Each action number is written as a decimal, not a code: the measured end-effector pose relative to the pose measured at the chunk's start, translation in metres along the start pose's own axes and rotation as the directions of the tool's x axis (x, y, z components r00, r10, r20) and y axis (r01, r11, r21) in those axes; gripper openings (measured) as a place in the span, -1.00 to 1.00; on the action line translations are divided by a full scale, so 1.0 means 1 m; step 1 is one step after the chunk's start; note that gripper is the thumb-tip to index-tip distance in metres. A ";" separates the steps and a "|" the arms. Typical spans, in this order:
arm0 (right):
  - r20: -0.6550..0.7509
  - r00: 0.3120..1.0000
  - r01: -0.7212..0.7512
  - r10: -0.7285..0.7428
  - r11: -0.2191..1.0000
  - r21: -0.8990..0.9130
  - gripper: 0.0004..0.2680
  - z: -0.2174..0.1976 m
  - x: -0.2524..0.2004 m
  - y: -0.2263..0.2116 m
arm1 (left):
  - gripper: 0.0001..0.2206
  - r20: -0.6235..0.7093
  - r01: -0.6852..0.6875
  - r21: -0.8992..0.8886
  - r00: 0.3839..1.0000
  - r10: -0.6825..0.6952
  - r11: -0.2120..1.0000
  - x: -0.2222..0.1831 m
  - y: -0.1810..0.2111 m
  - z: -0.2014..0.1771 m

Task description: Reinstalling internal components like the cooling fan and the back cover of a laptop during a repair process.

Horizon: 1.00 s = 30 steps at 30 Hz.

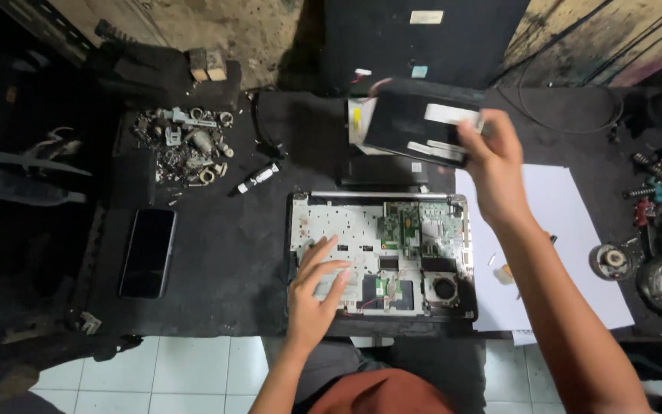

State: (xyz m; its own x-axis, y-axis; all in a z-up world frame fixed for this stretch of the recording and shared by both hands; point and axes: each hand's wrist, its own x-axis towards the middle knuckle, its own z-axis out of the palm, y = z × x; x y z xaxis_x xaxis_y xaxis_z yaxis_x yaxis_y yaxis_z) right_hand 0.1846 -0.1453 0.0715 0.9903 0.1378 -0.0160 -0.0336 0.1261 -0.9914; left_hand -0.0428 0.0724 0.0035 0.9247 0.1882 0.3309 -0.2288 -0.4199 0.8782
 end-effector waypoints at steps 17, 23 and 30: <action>0.667 0.628 0.778 -0.401 0.307 -0.548 -0.78 0.034 -0.170 -0.037 | -0.45 0.129 0.883 -0.330 0.392 -0.911 0.334 -0.005 0.101 -0.021; 0.730 0.637 0.498 0.248 0.591 -0.635 -0.77 0.039 -0.130 -0.023 | 0.01 0.298 0.987 0.160 -0.037 -0.954 0.011 0.003 0.085 -0.038; 0.634 0.672 0.206 0.383 0.726 -0.656 -0.73 0.058 -0.101 0.012 | -0.56 0.166 0.684 -0.112 0.728 -0.665 0.721 -0.012 0.048 -0.061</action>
State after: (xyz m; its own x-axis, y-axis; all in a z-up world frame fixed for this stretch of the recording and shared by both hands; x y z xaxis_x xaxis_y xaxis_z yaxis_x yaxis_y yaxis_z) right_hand 0.0763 -0.1005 0.0684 0.5673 0.7637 -0.3081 0.2675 -0.5247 -0.8082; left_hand -0.0835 0.1045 0.0628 0.8760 0.2687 -0.4006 0.4336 -0.0748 0.8980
